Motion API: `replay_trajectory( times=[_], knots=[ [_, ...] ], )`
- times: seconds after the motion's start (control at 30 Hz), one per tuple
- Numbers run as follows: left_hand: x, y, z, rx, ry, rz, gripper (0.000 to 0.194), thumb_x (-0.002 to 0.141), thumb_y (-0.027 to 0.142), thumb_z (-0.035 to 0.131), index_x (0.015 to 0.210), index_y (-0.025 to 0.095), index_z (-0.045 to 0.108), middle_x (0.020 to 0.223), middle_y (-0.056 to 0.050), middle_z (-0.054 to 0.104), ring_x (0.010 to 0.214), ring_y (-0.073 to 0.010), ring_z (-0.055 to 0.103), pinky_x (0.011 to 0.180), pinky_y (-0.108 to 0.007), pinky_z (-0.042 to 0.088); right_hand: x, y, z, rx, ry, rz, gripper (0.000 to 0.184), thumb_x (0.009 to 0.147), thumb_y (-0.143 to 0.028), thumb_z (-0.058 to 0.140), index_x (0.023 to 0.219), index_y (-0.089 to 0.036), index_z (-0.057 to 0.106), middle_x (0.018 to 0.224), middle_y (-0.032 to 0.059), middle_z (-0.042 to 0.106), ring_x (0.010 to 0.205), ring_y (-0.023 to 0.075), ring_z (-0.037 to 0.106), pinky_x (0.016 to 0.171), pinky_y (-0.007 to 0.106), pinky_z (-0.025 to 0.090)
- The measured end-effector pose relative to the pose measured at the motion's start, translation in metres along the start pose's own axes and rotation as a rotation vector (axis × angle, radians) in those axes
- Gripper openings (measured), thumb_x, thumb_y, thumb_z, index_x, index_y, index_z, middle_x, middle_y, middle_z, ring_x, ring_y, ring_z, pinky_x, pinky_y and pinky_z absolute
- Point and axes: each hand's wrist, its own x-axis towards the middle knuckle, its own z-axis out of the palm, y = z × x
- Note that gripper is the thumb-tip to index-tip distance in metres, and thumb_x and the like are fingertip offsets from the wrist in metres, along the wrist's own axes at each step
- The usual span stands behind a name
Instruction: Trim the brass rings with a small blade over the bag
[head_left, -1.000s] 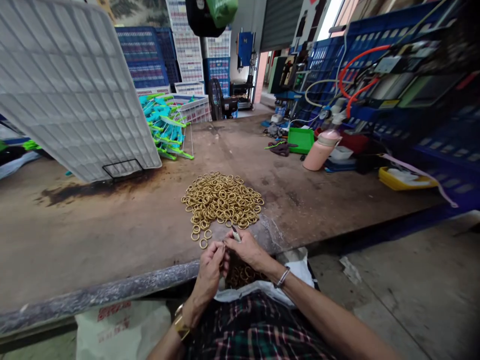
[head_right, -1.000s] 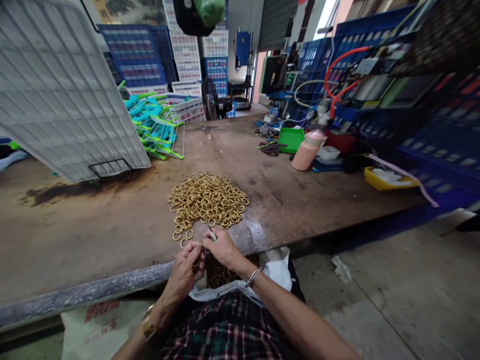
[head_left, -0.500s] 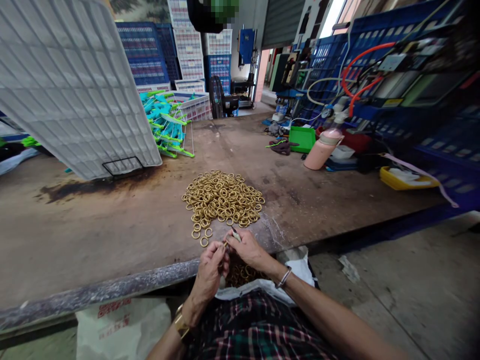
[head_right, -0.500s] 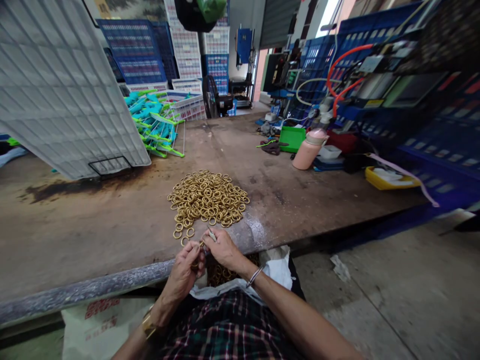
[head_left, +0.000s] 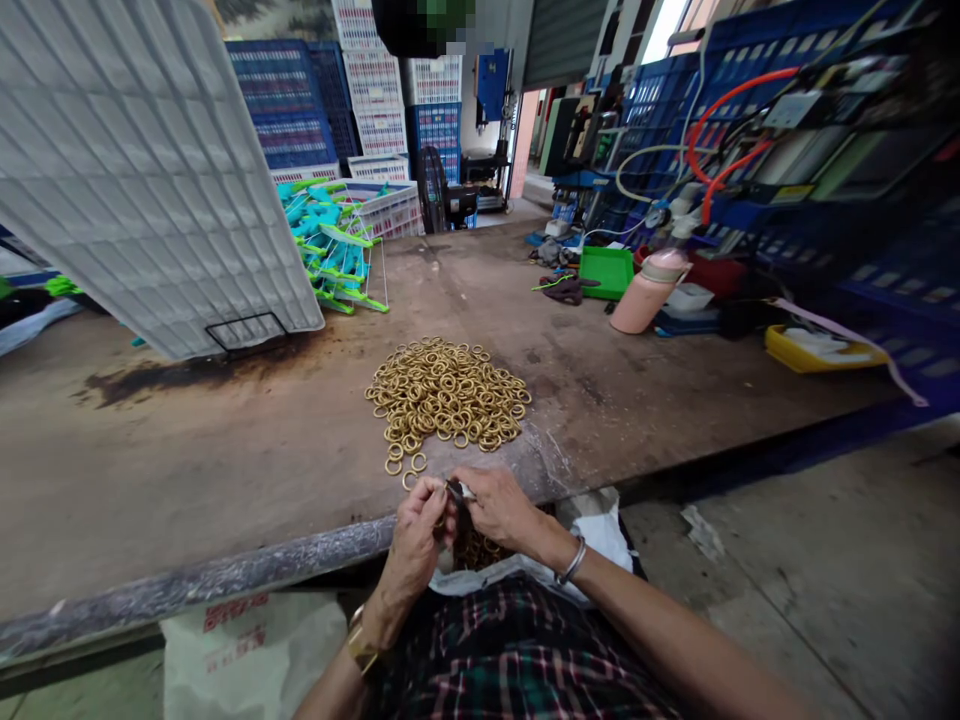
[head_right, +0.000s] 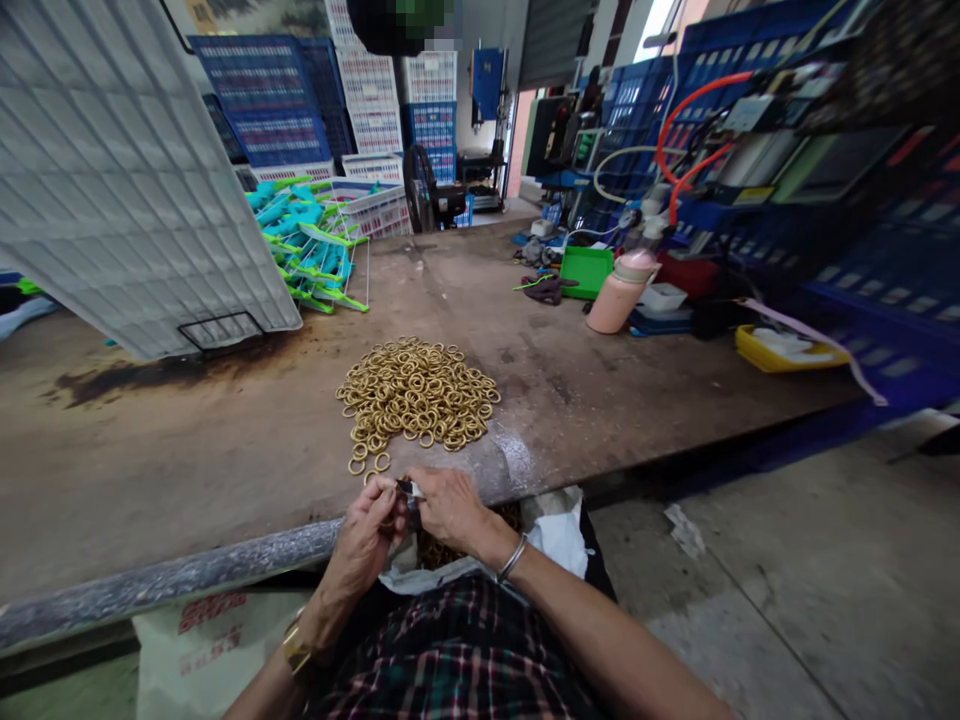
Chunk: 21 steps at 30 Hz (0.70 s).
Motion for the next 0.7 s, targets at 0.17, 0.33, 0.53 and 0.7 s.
replay_trajectory(
  times=[0.17,0.33,0.53,0.7],
  knots=[
    [-0.001,0.001,0.001,0.027,0.016,-0.006,0.031,0.071,0.045,0.062,0.073,0.019,0.045,0.057,0.006,0.049,0.043,-0.0049,0.042,0.039,-0.016,0.028,0.001,-0.003,-0.002,-0.044,-0.023,0.005,0.02,0.076,-0.013,0.043,0.089,-0.018,0.057,0.078,0.0038,0.063,0.069,0.0144,0.053,0.06,0.023,0.028],
    [-0.002,0.002,0.001,0.035,0.023,-0.031,0.032,0.07,0.045,0.063,0.073,0.019,0.045,0.057,0.006,0.048,0.043,-0.0048,0.042,0.04,-0.016,0.029,0.002,-0.005,-0.005,-0.035,-0.057,0.019,0.022,0.076,-0.012,0.043,0.092,-0.018,0.057,0.081,0.0044,0.064,0.071,0.0147,0.054,0.06,0.024,0.028],
    [-0.002,0.0,-0.002,0.105,0.005,0.03,0.027,0.076,0.043,0.057,0.072,0.019,0.045,0.057,0.006,0.047,0.044,-0.005,0.04,0.041,-0.016,0.029,0.002,-0.007,-0.006,-0.054,-0.056,0.035,0.025,0.078,-0.014,0.042,0.097,-0.017,0.058,0.084,0.0054,0.065,0.071,0.0153,0.055,0.061,0.025,0.029],
    [-0.001,-0.003,-0.004,0.191,0.028,0.077,0.028,0.078,0.044,0.054,0.071,0.018,0.045,0.055,0.006,0.046,0.043,-0.0054,0.04,0.041,-0.017,0.03,0.003,-0.011,-0.009,-0.066,-0.081,0.039,0.025,0.076,-0.011,0.042,0.094,-0.017,0.058,0.087,0.0059,0.065,0.073,0.015,0.055,0.061,0.024,0.029]
  ],
)
